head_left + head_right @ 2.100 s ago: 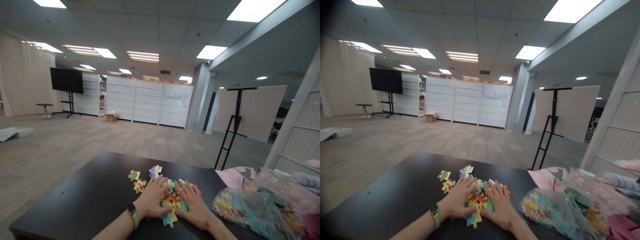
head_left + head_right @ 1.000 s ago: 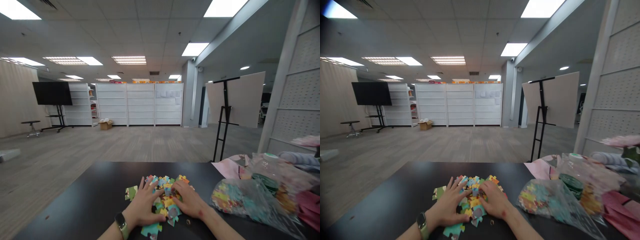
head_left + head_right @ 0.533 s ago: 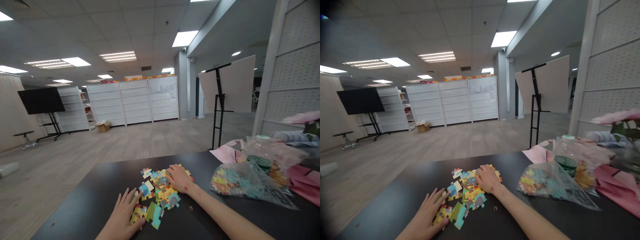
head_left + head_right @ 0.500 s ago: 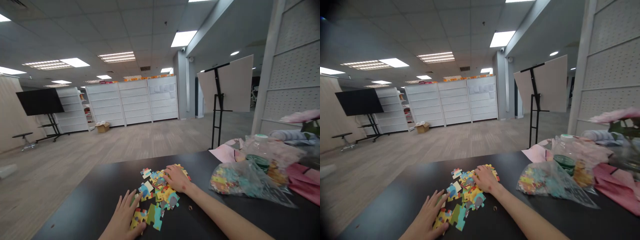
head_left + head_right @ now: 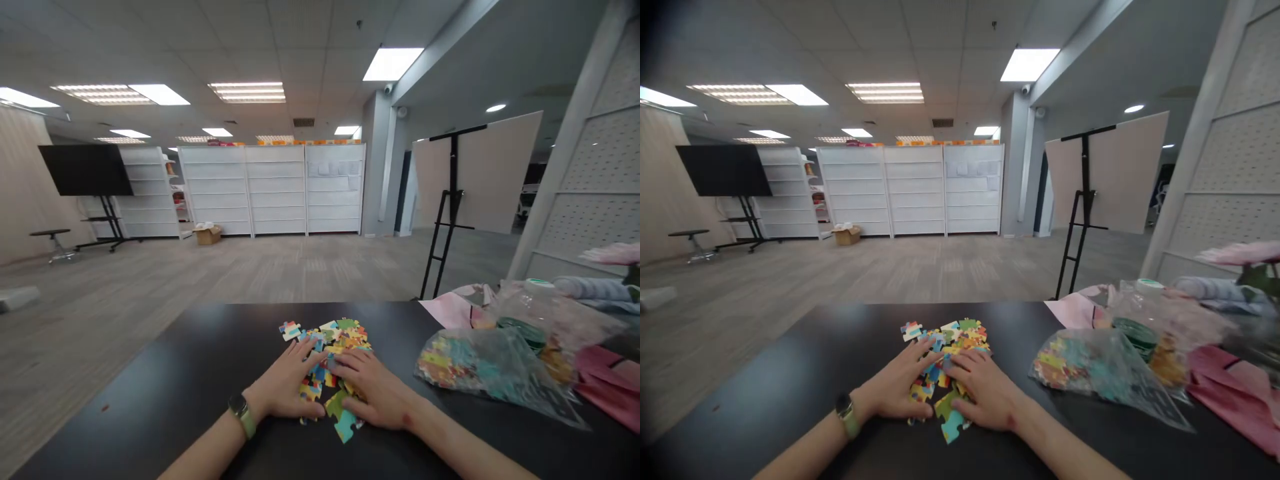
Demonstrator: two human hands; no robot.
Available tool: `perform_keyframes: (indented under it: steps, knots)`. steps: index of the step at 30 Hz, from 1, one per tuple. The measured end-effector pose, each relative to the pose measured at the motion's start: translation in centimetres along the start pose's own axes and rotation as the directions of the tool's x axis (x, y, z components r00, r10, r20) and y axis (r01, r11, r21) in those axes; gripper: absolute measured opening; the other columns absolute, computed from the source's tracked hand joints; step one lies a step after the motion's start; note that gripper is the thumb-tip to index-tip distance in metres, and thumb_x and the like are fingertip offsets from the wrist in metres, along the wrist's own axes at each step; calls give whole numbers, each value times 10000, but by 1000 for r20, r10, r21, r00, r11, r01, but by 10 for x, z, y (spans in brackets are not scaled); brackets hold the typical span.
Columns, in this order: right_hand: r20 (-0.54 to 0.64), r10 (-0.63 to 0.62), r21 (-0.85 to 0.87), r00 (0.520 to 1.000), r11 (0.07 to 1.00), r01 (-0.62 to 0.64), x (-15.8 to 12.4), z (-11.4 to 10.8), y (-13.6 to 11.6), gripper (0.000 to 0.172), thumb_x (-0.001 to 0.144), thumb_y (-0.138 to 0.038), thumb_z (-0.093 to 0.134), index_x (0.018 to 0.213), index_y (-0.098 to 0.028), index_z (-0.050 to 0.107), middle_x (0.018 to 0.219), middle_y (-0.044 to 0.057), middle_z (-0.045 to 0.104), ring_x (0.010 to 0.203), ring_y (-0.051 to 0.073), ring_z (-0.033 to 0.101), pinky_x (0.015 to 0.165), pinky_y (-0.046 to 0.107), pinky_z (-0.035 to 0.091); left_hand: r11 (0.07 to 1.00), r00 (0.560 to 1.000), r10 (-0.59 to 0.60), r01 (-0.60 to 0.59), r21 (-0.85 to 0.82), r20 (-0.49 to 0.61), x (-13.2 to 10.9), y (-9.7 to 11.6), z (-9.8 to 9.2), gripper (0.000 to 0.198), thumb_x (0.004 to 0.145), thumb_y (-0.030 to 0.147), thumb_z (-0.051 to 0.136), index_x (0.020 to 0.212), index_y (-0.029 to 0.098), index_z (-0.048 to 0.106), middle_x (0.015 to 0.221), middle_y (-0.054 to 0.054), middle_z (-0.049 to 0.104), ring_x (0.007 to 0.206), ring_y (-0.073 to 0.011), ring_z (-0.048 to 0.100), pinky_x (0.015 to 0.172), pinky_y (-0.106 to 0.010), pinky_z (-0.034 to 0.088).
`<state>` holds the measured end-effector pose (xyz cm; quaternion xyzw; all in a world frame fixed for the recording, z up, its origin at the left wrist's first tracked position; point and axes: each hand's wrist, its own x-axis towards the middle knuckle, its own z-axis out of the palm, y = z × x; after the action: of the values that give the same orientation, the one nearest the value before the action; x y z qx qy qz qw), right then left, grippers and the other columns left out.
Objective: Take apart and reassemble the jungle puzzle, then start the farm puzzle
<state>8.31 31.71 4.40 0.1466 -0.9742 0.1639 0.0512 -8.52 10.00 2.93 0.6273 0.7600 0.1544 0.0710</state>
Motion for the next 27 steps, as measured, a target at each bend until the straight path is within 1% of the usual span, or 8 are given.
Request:
perform_keyframes:
  steps: [3,6,10,14,17,20,23,27]
  knots:
    - [-120,5,4,993,1000,-4,-2,-4,23,352,924,-300,598,1269,-239,639,1247,111,658,1168,286,589,1034,451,446,998,994,55,-56,-5,-90,21,-20,-5,999,726,716,774,1546,252,441,1637,-166,354,1503,-419,318,1225,-596,259]
    - [-216,54,2,975,998,-55,-2,-5,45,207,945,-247,545,1115,-213,659,1111,109,669,1030,260,615,921,420,491,1000,976,12,-17,-24,-217,27,-34,-9,692,850,546,727,1437,218,563,1495,-160,542,1384,-373,496,1191,-547,343]
    - [-285,2,-56,959,998,-19,7,-7,44,220,980,-197,452,1010,-207,669,989,95,666,948,246,606,874,416,480,996,956,-64,43,-79,-286,15,-37,-14,407,928,407,645,1275,194,645,1311,-143,640,1275,-338,563,1167,-518,358]
    - [-167,-121,-57,979,992,113,31,-1,10,309,916,-263,616,1221,-233,659,1219,94,667,1153,281,574,1042,464,414,985,985,1,-31,-171,-173,2,-30,-22,544,781,430,820,1267,253,651,1262,-78,637,1148,-277,619,1056,-376,472]
    - [-62,-70,-29,996,997,68,46,7,-2,486,898,-388,695,1355,-251,605,1380,109,612,1294,316,515,1112,490,366,978,996,25,-42,-206,-86,-1,-27,-26,702,653,481,915,1268,260,659,1265,-76,631,1147,-294,607,1039,-381,476]
    - [-66,5,-3,998,1000,-5,47,8,10,355,928,-372,670,1263,-253,659,1363,92,631,1318,303,509,1134,483,348,980,999,-2,-8,-200,-50,-1,-26,-27,760,584,463,960,1256,257,670,1255,-72,658,1199,-316,581,1071,-401,441]
    - [-133,79,25,988,997,-76,39,2,31,212,892,-255,669,1102,-224,682,1185,80,692,1187,281,580,1074,455,406,975,998,-52,45,-217,-28,0,-24,-28,761,565,426,977,1247,264,680,1191,-48,687,1124,-290,616,1017,-368,461]
    - [-184,162,50,970,987,-155,29,-2,47,281,819,-190,661,1100,-199,659,1133,103,684,1109,285,602,1011,439,456,967,997,-74,74,-244,9,1,-18,-29,739,548,442,982,1208,260,702,1028,-13,688,974,-249,636,896,-318,482]
